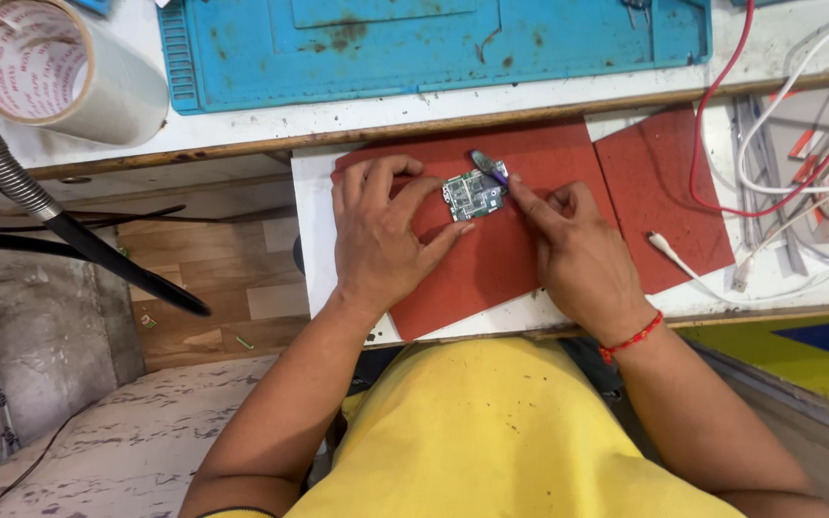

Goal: The person uses a small brush to clean a green circuit board placed on a red mat. They then use a hot air gun to apply heat to the board, likely for soldering or desoldering components. The workspace is cluttered with various electronic parts and tools.

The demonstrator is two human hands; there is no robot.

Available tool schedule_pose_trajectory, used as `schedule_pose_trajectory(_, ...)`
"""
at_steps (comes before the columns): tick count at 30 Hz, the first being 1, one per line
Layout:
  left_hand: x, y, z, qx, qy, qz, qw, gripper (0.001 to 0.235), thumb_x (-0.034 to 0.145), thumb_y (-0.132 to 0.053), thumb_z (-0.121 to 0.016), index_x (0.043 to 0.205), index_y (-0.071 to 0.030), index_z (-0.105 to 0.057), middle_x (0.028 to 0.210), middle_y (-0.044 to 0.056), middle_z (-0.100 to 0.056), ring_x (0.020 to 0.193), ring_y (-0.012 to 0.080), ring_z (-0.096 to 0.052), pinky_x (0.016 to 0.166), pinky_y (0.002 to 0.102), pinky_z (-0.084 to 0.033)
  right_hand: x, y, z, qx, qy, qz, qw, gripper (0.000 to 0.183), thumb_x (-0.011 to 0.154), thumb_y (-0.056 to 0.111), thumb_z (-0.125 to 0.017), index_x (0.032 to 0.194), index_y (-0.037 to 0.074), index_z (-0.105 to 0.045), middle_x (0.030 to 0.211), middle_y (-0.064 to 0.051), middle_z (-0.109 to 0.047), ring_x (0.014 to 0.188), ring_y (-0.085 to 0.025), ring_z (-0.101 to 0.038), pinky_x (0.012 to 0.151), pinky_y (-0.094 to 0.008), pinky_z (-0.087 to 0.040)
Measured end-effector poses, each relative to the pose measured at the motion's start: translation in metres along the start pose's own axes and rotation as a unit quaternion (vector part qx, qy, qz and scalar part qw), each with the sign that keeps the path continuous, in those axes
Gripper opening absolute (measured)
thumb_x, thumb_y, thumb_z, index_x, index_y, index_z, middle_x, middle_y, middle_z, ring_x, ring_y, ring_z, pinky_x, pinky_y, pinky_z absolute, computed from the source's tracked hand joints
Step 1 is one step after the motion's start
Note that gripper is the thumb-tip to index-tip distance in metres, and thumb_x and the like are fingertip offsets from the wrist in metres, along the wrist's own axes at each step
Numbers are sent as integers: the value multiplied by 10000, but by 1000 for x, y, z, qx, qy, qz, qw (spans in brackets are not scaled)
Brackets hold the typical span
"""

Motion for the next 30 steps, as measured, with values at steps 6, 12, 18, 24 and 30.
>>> schedule_pose_trajectory(6,-1,-4,1,8,-10,2,1000,466,726,-421,-924,1059,-137,-762,1195,34,-595,1181,293,-484,1021,483,-380,-6,1,-1,-31,20,28,999,586,887,-28,-588,1404,243,-643,1069,-140,-624,713,-349,-670,629,-465,-555)
schedule_pose_trajectory(12,-1,-4,1,18,-6,0,1000,458,726,-419,-907,1063,-143,-765,1204,26,-589,1191,285,-488,1043,472,-384,-13,7,2,-3,49,77,996,676,816,-40,-596,1420,262,-634,1019,-141,-622,699,-359,-676,604,-476,-551)
schedule_pose_trajectory(18,-1,-3,1,20,-3,-7,1000,471,711,-413,-919,1065,-143,-763,1198,19,-588,1184,274,-496,1040,470,-381,-19,10,-3,41,62,79,994,630,831,6,-591,1420,226,-615,1009,-146,-613,753,-362,-673,622,-472,-554)
schedule_pose_trajectory(24,-1,-2,2,9,-10,-4,1000,471,733,-433,-918,1074,-145,-764,1196,25,-587,1177,283,-486,1033,463,-392,-15,4,-4,7,32,26,999,609,903,-42,-560,1442,236,-615,1065,-156,-615,773,-375,-664,674,-486,-550)
schedule_pose_trajectory(30,1,0,2,8,-8,-7,1000,482,742,-446,-913,1078,-139,-755,1200,29,-595,1170,281,-492,1018,468,-390,-23,-1,8,17,28,13,999,637,878,-35,-556,1477,181,-584,1065,-182,-600,780,-397,-645,650,-494,-529)
Point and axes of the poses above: each hand's wrist, its own x-axis towards the middle knuckle, its own z-axis out of the back of the hand, y = z × x, the point moved 2 cm from there along x, towards the middle knuckle
